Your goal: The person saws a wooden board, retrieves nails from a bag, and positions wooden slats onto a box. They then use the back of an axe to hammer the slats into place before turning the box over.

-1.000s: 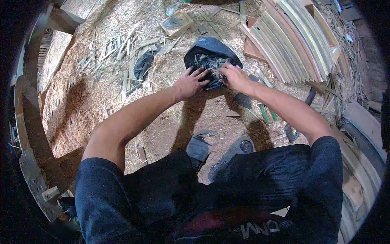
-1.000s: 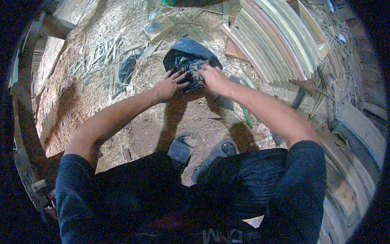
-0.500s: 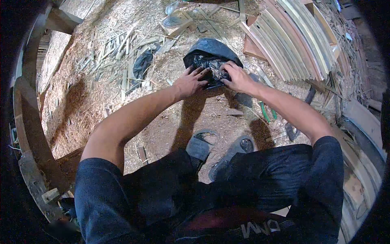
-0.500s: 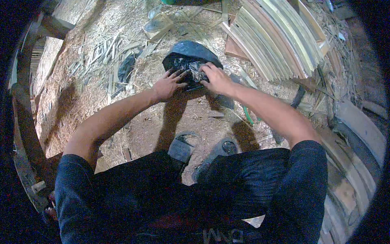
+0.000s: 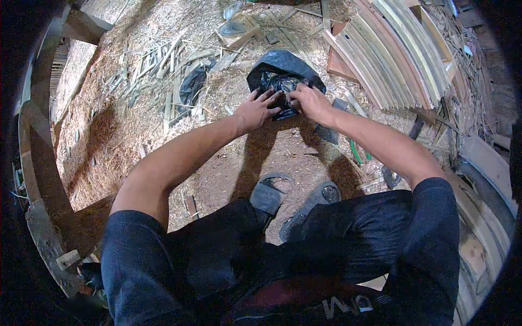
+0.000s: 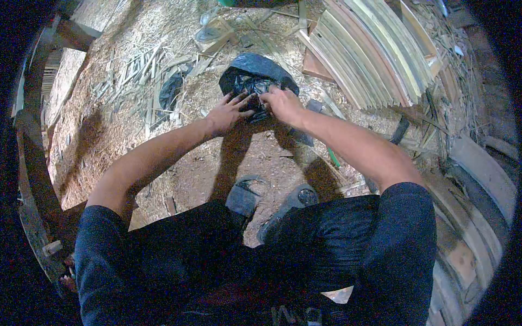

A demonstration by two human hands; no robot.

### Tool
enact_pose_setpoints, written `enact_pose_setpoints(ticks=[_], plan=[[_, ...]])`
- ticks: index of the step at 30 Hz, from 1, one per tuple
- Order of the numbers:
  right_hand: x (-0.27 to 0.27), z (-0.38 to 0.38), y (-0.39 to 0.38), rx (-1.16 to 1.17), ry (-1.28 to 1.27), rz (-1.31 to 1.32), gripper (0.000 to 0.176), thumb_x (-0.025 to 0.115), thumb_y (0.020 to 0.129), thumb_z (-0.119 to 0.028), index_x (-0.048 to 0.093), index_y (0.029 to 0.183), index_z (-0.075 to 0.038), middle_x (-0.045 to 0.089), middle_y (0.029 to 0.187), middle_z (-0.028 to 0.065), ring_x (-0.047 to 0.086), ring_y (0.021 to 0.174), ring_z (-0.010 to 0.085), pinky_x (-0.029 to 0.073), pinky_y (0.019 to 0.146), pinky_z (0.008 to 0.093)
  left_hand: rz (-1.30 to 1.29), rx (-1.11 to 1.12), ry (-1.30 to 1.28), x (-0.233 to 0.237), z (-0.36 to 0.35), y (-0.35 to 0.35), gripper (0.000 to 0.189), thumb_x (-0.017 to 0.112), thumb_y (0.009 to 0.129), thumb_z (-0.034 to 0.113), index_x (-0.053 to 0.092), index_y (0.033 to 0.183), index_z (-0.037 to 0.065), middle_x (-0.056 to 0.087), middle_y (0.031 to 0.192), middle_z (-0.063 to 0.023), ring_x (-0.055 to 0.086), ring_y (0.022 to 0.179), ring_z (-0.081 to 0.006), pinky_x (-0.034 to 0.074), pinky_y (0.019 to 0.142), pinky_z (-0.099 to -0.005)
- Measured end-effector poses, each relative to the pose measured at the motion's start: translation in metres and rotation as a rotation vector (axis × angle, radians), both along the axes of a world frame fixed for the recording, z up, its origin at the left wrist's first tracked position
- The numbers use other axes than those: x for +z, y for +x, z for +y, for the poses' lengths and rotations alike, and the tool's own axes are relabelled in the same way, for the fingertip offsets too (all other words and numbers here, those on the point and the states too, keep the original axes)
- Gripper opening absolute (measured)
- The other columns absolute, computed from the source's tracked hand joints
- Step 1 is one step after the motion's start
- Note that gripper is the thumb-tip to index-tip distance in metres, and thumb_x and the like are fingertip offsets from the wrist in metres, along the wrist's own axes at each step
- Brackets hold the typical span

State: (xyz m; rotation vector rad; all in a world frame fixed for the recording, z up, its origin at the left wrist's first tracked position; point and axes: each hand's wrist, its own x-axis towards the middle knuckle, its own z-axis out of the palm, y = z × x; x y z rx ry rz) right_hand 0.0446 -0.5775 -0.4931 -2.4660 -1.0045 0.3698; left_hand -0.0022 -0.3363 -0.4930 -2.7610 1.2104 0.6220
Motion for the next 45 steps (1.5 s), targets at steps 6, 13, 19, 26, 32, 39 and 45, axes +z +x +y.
enact_pose_setpoints(ticks=[6,13,19,26,32,39,45], plan=[[-0.012,-0.002,0.013,-0.105,0.26,0.182,0.019,0.07,0.084,-0.009,0.067,0.101,-0.004,0.065,0.09,0.0127,0.065,0.083,0.0279,0.052,0.074,0.0394,0.016,0.028,-0.091,0.003,-0.001,0.0,0.06,0.067,0.082,0.025,0.051,0.14,0.025,0.021,0.162,-0.0102,0.02,0.149,-0.0314,0.02,0.117,-0.0559],[0.027,-0.006,0.035,-0.331,0.55,0.664,0.017,0.069,0.09,-0.012,0.069,0.098,0.002,0.07,0.085,0.0047,0.064,0.077,0.0115,0.052,0.07,0.0285,0.245,0.778,-0.778,0.038,-0.012,0.015,0.019,0.068,0.089,0.019,0.071,0.104,0.008,0.069,0.111,-0.0117,0.062,0.107,-0.028,0.047,0.095,-0.04],[0.081,-0.007,0.027,-0.33,0.53,0.427,0.016,0.071,0.088,-0.014,0.072,0.097,0.0,0.071,0.082,0.0075,0.065,0.074,0.0123,0.053,0.07,0.0295,0.513,0.885,-1.175,0.057,-0.029,0.042,0.023,0.064,0.097,0.021,0.069,0.103,-0.001,0.071,0.095,-0.0034,0.062,0.089,-0.0095,0.05,0.08,-0.0265],[0.118,-0.012,0.013,-0.347,0.476,0.335,0.015,0.072,0.087,-0.014,0.072,0.098,-0.004,0.072,0.083,0.01,0.069,0.077,0.0156,0.054,0.071,0.0307,0.803,0.96,-1.253,0.077,-0.043,0.049,0.021,0.064,0.097,0.022,0.069,0.101,0.002,0.07,0.092,-0.0015,0.06,0.083,-0.0076,0.048,0.076,-0.0239],[0.118,-0.025,0.004,-0.346,0.525,0.222,0.014,0.072,0.087,-0.013,0.072,0.098,-0.004,0.072,0.088,0.0109,0.069,0.079,0.0166,0.054,0.071,0.0319,0.905,0.867,-1.315,0.088,-0.05,0.047,0.019,0.066,0.095,0.02,0.069,0.1,0.003,0.069,0.09,-0.0002,0.06,0.082,-0.0069,0.047,0.075,-0.0232],[0.12,-0.038,-0.004,-0.416,0.715,0.383,0.022,0.068,0.09,-0.007,0.066,0.11,0.001,0.071,0.097,0.008,0.068,0.089,0.0152,0.054,0.082,0.0281,0.935,0.904,-1.292,0.084,-0.064,0.05,0.015,0.067,0.095,0.019,0.068,0.097,0.004,0.066,0.084,0.0017,0.057,0.074,-0.0056,0.045,0.069,-0.0222],[0.118,-0.054,0.001,-0.455,0.593,0.386,0.025,0.064,0.095,-0.01,0.063,0.119,-0.001,0.068,0.104,0.0042,0.064,0.09,0.014,0.052,0.085,0.0286,0.882,0.972,-1.291,0.083,-0.069,0.057,0.017,0.066,0.095,0.021,0.065,0.091,0.004,0.064,0.079,0.0015,0.054,0.067,-0.0057,0.043,0.064,-0.0212]])
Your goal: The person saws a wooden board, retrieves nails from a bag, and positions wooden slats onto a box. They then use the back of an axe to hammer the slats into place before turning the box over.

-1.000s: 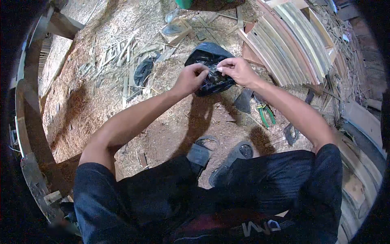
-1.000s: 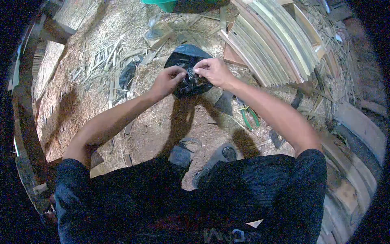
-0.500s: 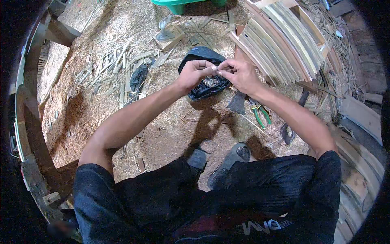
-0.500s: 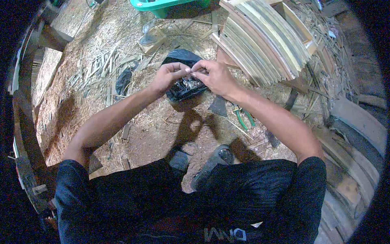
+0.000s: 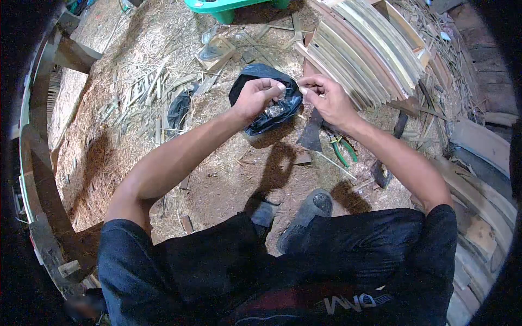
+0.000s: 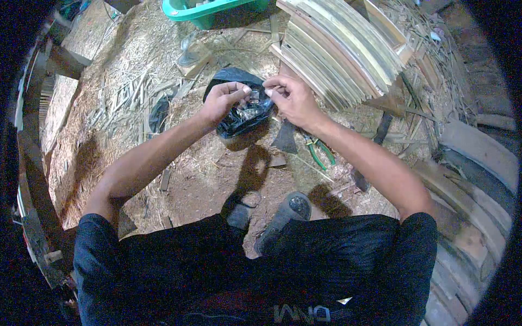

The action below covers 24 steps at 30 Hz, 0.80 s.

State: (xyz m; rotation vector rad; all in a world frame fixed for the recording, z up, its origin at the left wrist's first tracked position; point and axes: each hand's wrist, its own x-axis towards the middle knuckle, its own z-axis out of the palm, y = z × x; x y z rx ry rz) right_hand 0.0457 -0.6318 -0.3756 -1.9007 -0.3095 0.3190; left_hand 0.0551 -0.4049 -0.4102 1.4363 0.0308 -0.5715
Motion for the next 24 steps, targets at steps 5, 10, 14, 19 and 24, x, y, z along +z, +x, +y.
enact_pose_setpoints(ticks=[5,10,14,19,24], plan=[[0.006,0.004,-0.006,0.0,-0.046,-0.053,0.02,0.066,0.094,-0.015,0.069,0.108,-0.002,0.068,0.092,0.0037,0.061,0.079,0.0095,0.05,0.072,0.0259,0.005,0.007,-0.041,0.003,-0.006,-0.003,0.018,0.065,0.096,0.022,0.065,0.09,0.004,0.062,0.077,0.0021,0.054,0.067,-0.0056,0.043,0.063,-0.0209],[-0.003,0.004,-0.007,-0.018,0.04,-0.072,0.019,0.065,0.095,-0.017,0.07,0.105,-0.002,0.069,0.088,0.003,0.06,0.076,0.0095,0.049,0.07,0.0272,-0.025,-0.021,-0.063,0.007,-0.011,-0.005,0.019,0.064,0.097,0.022,0.066,0.09,0.005,0.062,0.077,0.0022,0.054,0.068,-0.0056,0.043,0.064,-0.021],[-0.011,0.002,-0.006,-0.037,0.033,-0.097,0.019,0.065,0.094,-0.017,0.07,0.103,-0.001,0.069,0.087,0.0038,0.061,0.076,0.0099,0.05,0.071,0.028,-0.041,-0.045,-0.043,0.006,-0.014,-0.004,0.019,0.062,0.098,0.022,0.066,0.094,0.005,0.064,0.082,0.0012,0.056,0.072,-0.0055,0.044,0.065,-0.021],[-0.006,0.001,-0.008,-0.056,0.018,-0.04,0.019,0.064,0.094,-0.017,0.071,0.1,0.0,0.07,0.084,0.0052,0.061,0.076,0.01,0.05,0.07,0.0287,-0.03,0.038,-0.128,0.005,-0.017,-0.004,0.018,0.059,0.099,0.02,0.065,0.103,0.002,0.066,0.088,-0.0013,0.057,0.074,-0.006,0.046,0.066,-0.0223],[-0.01,0.001,-0.006,-0.032,-0.092,-0.082,0.02,0.064,0.092,-0.018,0.07,0.096,0.0,0.069,0.081,0.0093,0.063,0.071,0.0134,0.05,0.069,0.0306,-0.135,-0.004,-0.029,-0.014,-0.005,0.004,0.02,0.057,0.1,0.018,0.064,0.106,0.0,0.067,0.09,-0.0037,0.06,0.076,-0.0091,0.05,0.07,-0.0258]])
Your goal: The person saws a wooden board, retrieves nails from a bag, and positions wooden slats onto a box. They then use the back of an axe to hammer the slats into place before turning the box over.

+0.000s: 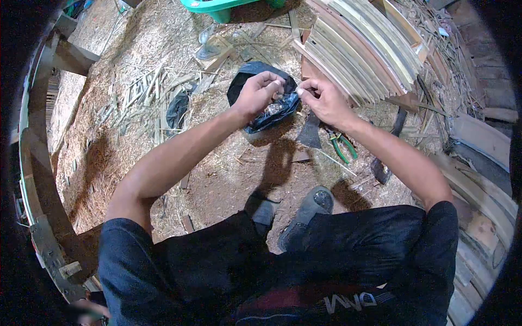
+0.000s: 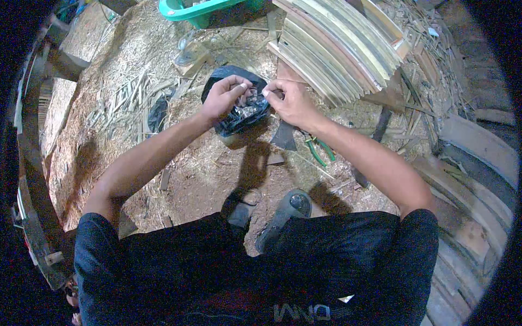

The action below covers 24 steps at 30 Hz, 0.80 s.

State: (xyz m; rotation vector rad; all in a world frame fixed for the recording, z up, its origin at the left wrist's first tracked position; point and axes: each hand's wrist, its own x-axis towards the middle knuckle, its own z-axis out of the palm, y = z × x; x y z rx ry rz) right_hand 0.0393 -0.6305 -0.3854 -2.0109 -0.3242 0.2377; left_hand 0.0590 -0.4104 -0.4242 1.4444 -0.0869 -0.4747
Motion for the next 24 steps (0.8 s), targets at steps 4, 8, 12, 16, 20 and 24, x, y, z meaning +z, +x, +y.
enact_pose_setpoints(ticks=[4,8,12,16,20,24], plan=[[-0.021,0.006,0.004,0.034,-0.078,0.066,0.022,0.064,0.092,-0.019,0.07,0.095,0.001,0.069,0.079,0.0114,0.063,0.071,0.0155,0.05,0.069,0.0322,-0.521,-0.243,0.656,-0.02,0.034,-0.021,0.018,0.063,0.093,0.014,0.065,0.108,0.003,0.069,0.09,-0.0097,0.068,0.081,-0.0276,0.052,0.074,-0.032],[-0.048,0.021,0.004,0.027,-0.073,-0.005,0.022,0.061,0.093,-0.018,0.068,0.1,0.001,0.069,0.093,0.0166,0.066,0.086,0.0249,0.052,0.079,0.0364,-0.775,-0.632,1.076,-0.041,0.059,-0.065,0.068,0.071,0.081,0.014,0.044,0.144,0.011,0.052,0.136,-0.0173,0.052,0.123,-0.0346,0.041,0.099,-0.0472],[-0.091,0.028,-0.006,0.242,-0.233,-0.248,0.02,0.064,0.089,-0.011,0.064,0.104,0.002,0.063,0.103,0.0184,0.061,0.102,0.0357,0.05,0.088,0.042,-0.82,-0.679,1.204,-0.064,0.06,-0.083,0.086,0.069,0.08,0.015,0.025,0.154,0.01,0.039,0.148,-0.0175,0.042,0.134,-0.0329,0.034,0.109,-0.0497],[-0.102,0.036,-0.001,0.409,-0.299,-0.371,0.023,0.068,0.081,-0.004,0.066,0.103,0.0,0.062,0.096,0.017,0.062,0.096,0.0365,0.051,0.085,0.0439,-0.813,-0.738,1.274,-0.063,0.058,-0.08,0.079,0.063,0.084,0.015,0.027,0.154,0.015,0.038,0.147,-0.0179,0.041,0.134,-0.0351,0.033,0.109,-0.0499],[-0.116,0.044,0.008,0.469,-0.39,-0.333,0.028,0.069,0.079,-0.008,0.069,0.107,-0.007,0.063,0.096,0.0139,0.063,0.097,0.0345,0.052,0.084,0.0444,-0.821,-0.75,1.282,-0.07,0.055,-0.079,0.076,0.061,0.085,0.015,0.029,0.154,0.018,0.039,0.147,-0.0187,0.04,0.134,-0.0358,0.033,0.109,-0.05],[-0.119,0.048,0.01,0.476,-0.484,-0.329,0.033,0.071,0.078,-0.011,0.07,0.11,-0.013,0.064,0.096,0.0124,0.064,0.096,0.0326,0.053,0.083,0.0444,-0.835,-0.736,1.281,-0.072,0.057,-0.079,0.076,0.061,0.085,0.016,0.029,0.154,0.018,0.038,0.147,-0.0188,0.04,0.134,-0.0351,0.032,0.109,-0.05]])
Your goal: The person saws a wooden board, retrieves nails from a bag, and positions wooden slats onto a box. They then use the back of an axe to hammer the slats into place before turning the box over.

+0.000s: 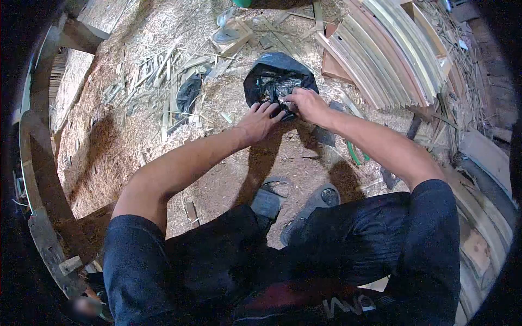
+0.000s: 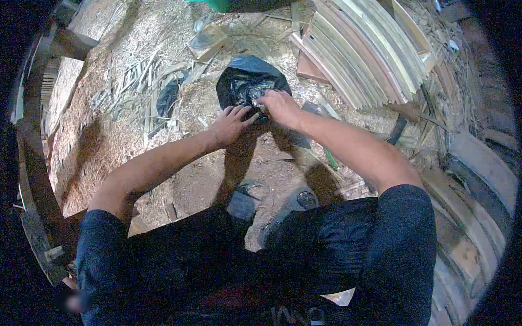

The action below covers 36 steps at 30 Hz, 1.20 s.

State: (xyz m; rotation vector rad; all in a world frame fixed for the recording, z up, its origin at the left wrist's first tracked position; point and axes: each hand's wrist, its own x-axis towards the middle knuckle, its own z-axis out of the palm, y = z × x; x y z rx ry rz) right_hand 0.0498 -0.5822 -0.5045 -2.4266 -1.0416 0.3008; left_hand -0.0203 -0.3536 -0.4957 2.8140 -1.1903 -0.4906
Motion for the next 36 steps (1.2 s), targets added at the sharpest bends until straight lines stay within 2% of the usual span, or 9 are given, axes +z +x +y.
enact_pose_setpoints(ticks=[10,13,19,23,26,27,30,33,36], plan=[[0.001,-0.001,0.006,-0.042,0.119,0.051,0.019,0.072,0.082,-0.019,0.073,0.097,-0.008,0.066,0.092,0.0155,0.065,0.092,0.0351,0.053,0.081,0.0444,0.029,-0.007,-0.019,-0.001,0.001,0.003,0.089,0.069,0.077,0.014,0.027,0.155,0.019,0.037,0.148,-0.0186,0.039,0.135,-0.0362,0.032,0.109,-0.0509],[0.011,-0.001,0.009,-0.179,0.261,0.239,0.021,0.069,0.087,-0.022,0.074,0.095,-0.003,0.069,0.089,0.0178,0.066,0.085,0.0331,0.052,0.078,0.0416,0.059,0.046,-0.094,0.003,0.001,0.004,0.072,0.069,0.078,0.014,0.042,0.145,0.014,0.041,0.146,-0.0178,0.042,0.133,-0.0357,0.034,0.107,-0.0499],[0.035,-0.005,0.005,-0.472,0.5,0.576,0.025,0.065,0.094,-0.024,0.074,0.103,-0.003,0.069,0.075,0.0065,0.06,0.07,0.01,0.049,0.065,0.0301,0.348,0.718,-0.718,0.041,-0.021,0.028,0.022,0.07,0.087,0.016,0.064,0.103,0.003,0.068,0.103,-0.013,0.065,0.097,-0.0248,0.05,0.083,-0.0368],[0.055,-0.011,0.002,-0.613,0.66,0.698,0.023,0.064,0.096,-0.022,0.074,0.105,-0.002,0.065,0.074,-0.0008,0.054,0.065,0.0059,0.045,0.059,0.0245,0.357,0.704,-1.019,0.048,-0.04,0.05,0.023,0.073,0.089,0.021,0.067,0.102,0.003,0.069,0.088,-0.0048,0.063,0.081,-0.01,0.05,0.074,-0.0288],[0.076,-0.015,-0.006,-0.744,0.707,0.755,0.025,0.062,0.098,-0.023,0.073,0.106,-0.002,0.063,0.075,-0.0026,0.053,0.064,0.0057,0.044,0.058,0.0233,0.381,0.699,-1.037,0.071,-0.059,0.059,0.019,0.072,0.088,0.016,0.068,0.098,0.001,0.07,0.086,-0.0099,0.065,0.076,-0.0154,0.053,0.073,-0.0311],[0.082,-0.018,-0.009,-0.794,0.699,0.759,0.025,0.062,0.098,-0.023,0.073,0.105,-0.002,0.063,0.074,-0.0027,0.053,0.064,0.0056,0.044,0.058,0.0231,0.428,0.682,-1.054,0.069,-0.063,0.062,0.022,0.072,0.09,0.02,0.068,0.099,0.001,0.071,0.086,-0.0055,0.062,0.078,-0.0094,0.051,0.072,-0.0273],[0.096,-0.033,-0.015,-0.831,0.689,0.66,0.025,0.06,0.099,-0.023,0.072,0.1,-0.002,0.062,0.073,-0.0029,0.053,0.063,0.0056,0.043,0.057,0.0231,0.5,0.703,-1.03,0.063,-0.079,0.068,0.021,0.072,0.09,0.019,0.068,0.099,0.001,0.071,0.086,-0.0057,0.063,0.078,-0.0096,0.051,0.074,-0.0275],[0.073,-0.061,-0.017,-0.865,0.697,0.617,0.025,0.062,0.098,-0.025,0.073,0.097,-0.002,0.064,0.069,0.0023,0.057,0.062,0.0095,0.046,0.058,0.0287,0.423,0.592,-0.999,0.063,-0.092,0.066,0.021,0.07,0.088,0.019,0.066,0.093,0.0,0.069,0.081,-0.011,0.064,0.073,-0.0167,0.053,0.072,-0.0328],[0.075,-0.099,-0.026,-0.765,0.321,0.366,0.026,0.067,0.092,-0.027,0.071,0.094,-0.001,0.068,0.071,0.01,0.064,0.065,0.0173,0.05,0.063,0.035,0.461,0.523,-0.934,0.046,-0.102,0.059,0.019,0.069,0.085,0.016,0.064,0.089,-0.001,0.068,0.081,-0.013,0.065,0.076,-0.0195,0.053,0.073,-0.0344]])
